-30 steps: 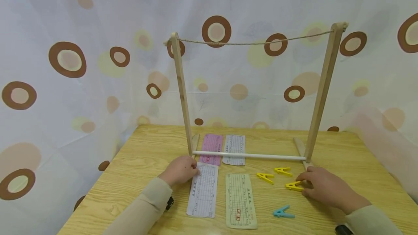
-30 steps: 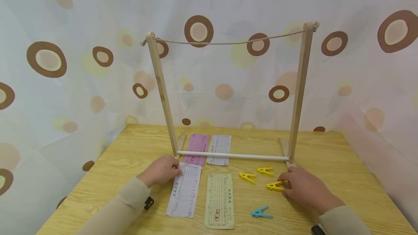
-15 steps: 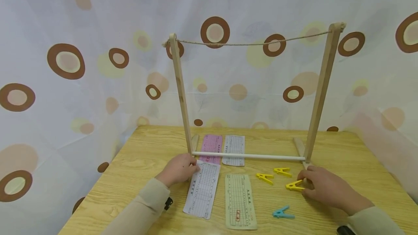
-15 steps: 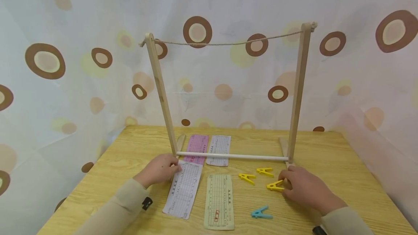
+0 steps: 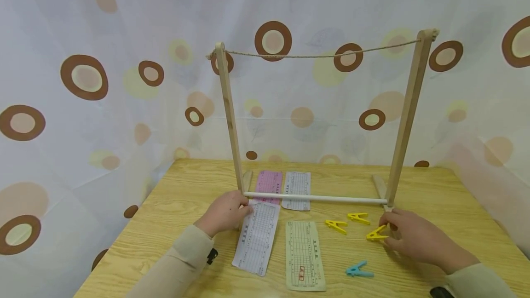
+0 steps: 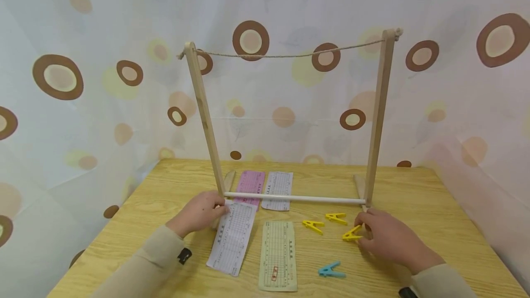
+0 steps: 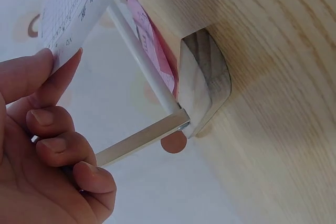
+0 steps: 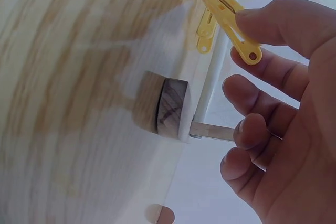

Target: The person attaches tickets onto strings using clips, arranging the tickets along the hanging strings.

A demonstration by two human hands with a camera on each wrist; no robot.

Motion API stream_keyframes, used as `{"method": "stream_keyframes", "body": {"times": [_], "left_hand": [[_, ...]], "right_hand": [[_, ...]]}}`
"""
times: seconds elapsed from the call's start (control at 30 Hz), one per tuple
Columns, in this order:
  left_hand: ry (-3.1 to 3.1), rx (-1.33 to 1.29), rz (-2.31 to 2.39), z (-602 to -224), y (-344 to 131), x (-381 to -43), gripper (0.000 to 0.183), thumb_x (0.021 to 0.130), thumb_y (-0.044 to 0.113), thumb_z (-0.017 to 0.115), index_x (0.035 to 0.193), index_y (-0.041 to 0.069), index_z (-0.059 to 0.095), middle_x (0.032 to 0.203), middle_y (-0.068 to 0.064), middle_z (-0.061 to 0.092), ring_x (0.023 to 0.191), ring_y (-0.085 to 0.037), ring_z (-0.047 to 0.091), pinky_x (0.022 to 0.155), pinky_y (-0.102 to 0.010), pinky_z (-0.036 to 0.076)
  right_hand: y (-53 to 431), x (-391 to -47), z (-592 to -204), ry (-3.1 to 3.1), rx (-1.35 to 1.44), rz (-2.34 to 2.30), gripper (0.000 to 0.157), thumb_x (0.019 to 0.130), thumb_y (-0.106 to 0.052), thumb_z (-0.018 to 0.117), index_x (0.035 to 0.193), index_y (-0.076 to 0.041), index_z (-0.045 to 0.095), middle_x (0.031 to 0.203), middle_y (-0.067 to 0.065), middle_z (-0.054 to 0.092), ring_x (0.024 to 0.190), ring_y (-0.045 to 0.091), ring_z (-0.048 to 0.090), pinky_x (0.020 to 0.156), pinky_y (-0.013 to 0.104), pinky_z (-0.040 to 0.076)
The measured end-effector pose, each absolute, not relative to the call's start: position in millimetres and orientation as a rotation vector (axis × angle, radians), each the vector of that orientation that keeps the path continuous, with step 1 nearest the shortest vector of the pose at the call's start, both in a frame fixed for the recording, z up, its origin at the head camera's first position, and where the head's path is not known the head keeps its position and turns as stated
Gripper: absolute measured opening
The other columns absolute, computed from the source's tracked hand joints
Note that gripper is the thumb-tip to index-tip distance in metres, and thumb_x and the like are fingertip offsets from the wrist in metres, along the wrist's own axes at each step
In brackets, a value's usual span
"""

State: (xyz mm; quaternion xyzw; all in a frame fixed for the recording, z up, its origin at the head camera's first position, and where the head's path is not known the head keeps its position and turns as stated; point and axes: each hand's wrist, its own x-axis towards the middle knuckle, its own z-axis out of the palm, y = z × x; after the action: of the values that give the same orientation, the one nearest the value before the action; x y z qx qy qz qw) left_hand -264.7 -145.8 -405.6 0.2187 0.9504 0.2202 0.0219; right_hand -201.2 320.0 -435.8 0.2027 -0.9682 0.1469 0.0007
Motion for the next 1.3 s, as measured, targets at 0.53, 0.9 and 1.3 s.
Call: {"method": "stream_keyframes", "body": {"times": [0.53, 0.9, 1.3], "left_hand": [[2.976, 0.766, 0.722, -391.9, -147.1, -261.1, 0.018, 0.100, 0.022, 0.064, 0.088, 0.012, 0.073, 0.080, 0.004, 0.056, 0.068, -0.014, 0.049, 0.060, -0.031, 0.043], [2.986, 0.781, 0.780, -383.3, -147.7, -263.4, 0.019, 0.100, 0.022, 0.065, 0.085, 0.014, 0.073, 0.081, 0.005, 0.057, 0.069, -0.015, 0.050, 0.061, -0.032, 0.044], [3.019, 0.824, 0.864, -373.5, -147.8, -261.6, 0.020, 0.100, 0.023, 0.066, 0.083, 0.015, 0.072, 0.079, 0.005, 0.055, 0.067, -0.014, 0.048, 0.059, -0.031, 0.041]], "right_hand": [[316.7, -201.0, -421.1, -3.062, 0.596, 0.544, 0.026, 0.087, -0.024, 0.078, 0.109, -0.020, 0.064, 0.089, -0.004, 0.049, 0.075, 0.013, 0.044, 0.063, 0.031, 0.039], [314.4, -194.1, -408.1, -2.983, 0.581, 0.524, 0.028, 0.088, -0.025, 0.079, 0.111, -0.019, 0.066, 0.090, -0.005, 0.049, 0.074, 0.010, 0.043, 0.062, 0.030, 0.038], [317.2, -193.1, -388.6, -2.887, 0.573, 0.470, 0.029, 0.088, -0.026, 0.080, 0.112, -0.017, 0.067, 0.087, -0.007, 0.046, 0.066, 0.006, 0.038, 0.058, 0.028, 0.034]]}}
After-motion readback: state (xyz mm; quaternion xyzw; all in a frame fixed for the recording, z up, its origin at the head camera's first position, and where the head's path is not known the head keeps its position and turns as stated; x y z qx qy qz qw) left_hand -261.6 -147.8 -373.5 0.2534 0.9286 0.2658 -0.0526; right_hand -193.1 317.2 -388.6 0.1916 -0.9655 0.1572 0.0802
